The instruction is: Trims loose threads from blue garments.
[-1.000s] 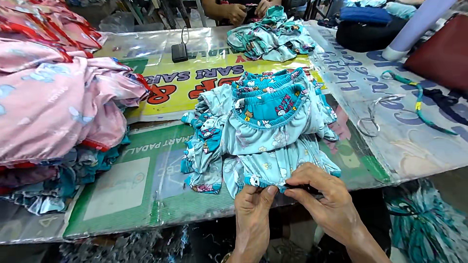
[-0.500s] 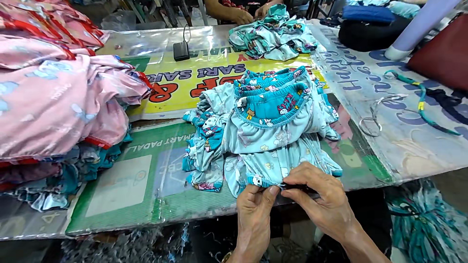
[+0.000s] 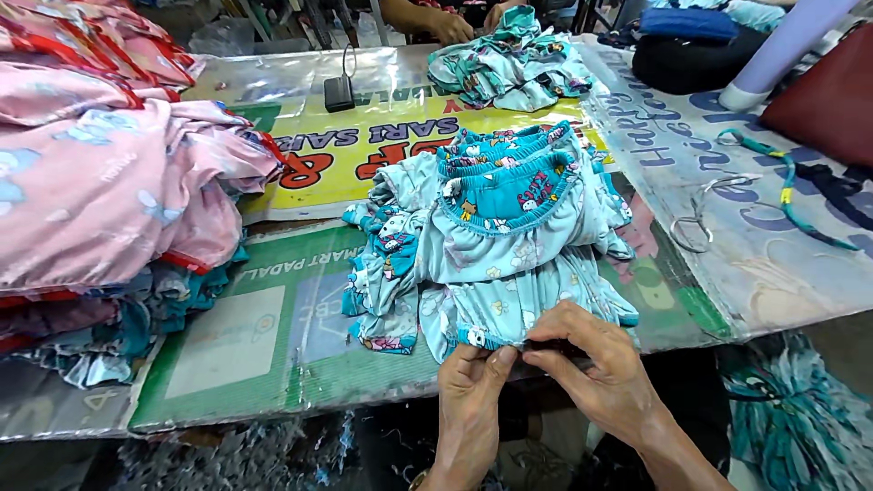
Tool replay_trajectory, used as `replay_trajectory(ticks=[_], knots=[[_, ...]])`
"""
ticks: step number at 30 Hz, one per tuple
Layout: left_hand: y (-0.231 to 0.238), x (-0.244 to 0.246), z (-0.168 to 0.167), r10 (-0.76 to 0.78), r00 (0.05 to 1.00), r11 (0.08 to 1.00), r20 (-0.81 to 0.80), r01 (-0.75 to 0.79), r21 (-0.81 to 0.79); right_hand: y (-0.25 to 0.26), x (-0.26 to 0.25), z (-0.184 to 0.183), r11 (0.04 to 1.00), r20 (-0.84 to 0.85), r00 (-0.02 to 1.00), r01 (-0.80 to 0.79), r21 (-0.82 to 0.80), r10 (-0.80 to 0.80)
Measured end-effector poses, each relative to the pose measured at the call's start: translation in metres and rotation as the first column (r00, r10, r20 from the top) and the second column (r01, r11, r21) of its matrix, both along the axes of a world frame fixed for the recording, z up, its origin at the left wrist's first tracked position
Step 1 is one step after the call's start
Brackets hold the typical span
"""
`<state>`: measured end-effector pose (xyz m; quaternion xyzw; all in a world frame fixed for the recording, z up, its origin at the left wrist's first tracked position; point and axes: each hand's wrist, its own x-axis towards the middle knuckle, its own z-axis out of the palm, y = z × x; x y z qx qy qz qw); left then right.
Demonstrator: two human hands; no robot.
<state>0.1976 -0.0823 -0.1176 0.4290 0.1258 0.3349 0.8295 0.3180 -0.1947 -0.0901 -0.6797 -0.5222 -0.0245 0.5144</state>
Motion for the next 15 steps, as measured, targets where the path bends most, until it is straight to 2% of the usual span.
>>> replay_trajectory(ticks=[2, 3, 4, 5, 6, 7, 8, 9, 10, 11, 12, 13, 14, 15], knots=[[0.005, -0.010, 0.000, -0.052, 0.996, 0.999, -0.070, 0.053, 0.005, -0.007, 0.001, 0.000, 0.982, 0.254, 0.960, 0.150, -0.117, -0.117], [0.009, -0.017, 0.000, -0.099, 0.987, 0.992, -0.124, 0.109, 0.070, -0.011, 0.001, -0.003, 0.956, 0.413, 0.894, 0.253, -0.148, -0.173], [0.014, -0.025, 0.000, -0.128, 0.972, 0.967, -0.198, 0.167, 0.191, -0.016, 0.002, -0.006, 0.930, 0.530, 0.825, 0.329, -0.166, -0.197], [0.017, -0.031, 0.000, -0.093, 0.960, 0.912, -0.263, 0.188, 0.366, -0.021, 0.004, -0.009, 0.912, 0.599, 0.775, 0.371, -0.175, -0.201], [0.019, -0.036, -0.002, 0.022, 0.961, 0.797, -0.276, 0.150, 0.585, -0.025, 0.006, -0.012, 0.905, 0.622, 0.758, 0.385, -0.181, -0.198], [0.022, -0.040, -0.006, 0.179, 0.959, 0.600, -0.217, 0.068, 0.797, -0.030, 0.008, -0.014, 0.905, 0.623, 0.757, 0.383, -0.183, -0.194], [0.027, -0.041, -0.008, 0.311, 0.944, 0.363, -0.114, -0.007, 0.932, -0.032, 0.010, -0.014, 0.910, 0.614, 0.765, 0.375, -0.179, -0.195], [0.032, -0.038, -0.008, 0.396, 0.918, 0.145, -0.009, -0.052, 0.988, -0.034, 0.011, -0.014, 0.915, 0.600, 0.775, 0.365, -0.173, -0.196], [0.039, -0.034, -0.006, 0.429, 0.902, -0.021, 0.055, -0.051, 0.998, -0.035, 0.012, -0.014, 0.919, 0.591, 0.783, 0.356, -0.171, -0.194], [0.046, -0.027, -0.004, 0.434, 0.898, -0.142, 0.071, -0.010, 0.990, -0.036, 0.013, -0.013, 0.921, 0.585, 0.789, 0.349, -0.175, -0.188], [0.053, -0.020, -0.002, 0.425, 0.903, -0.218, 0.055, 0.043, 0.975, -0.037, 0.013, -0.012, 0.919, 0.586, 0.790, 0.349, -0.183, -0.183], [0.060, -0.013, -0.001, 0.407, 0.913, -0.251, 0.025, 0.086, 0.964, -0.037, 0.014, -0.013, 0.914, 0.591, 0.786, 0.355, -0.195, -0.179], [0.066, -0.008, 0.001, 0.378, 0.925, -0.235, -0.022, 0.119, 0.965, -0.037, 0.015, -0.013, 0.911, 0.593, 0.785, 0.359, -0.202, -0.177], [0.072, -0.004, 0.006, 0.333, 0.939, -0.171, -0.082, 0.145, 0.974, -0.036, 0.016, -0.012, 0.912, 0.589, 0.787, 0.361, -0.197, -0.184]])
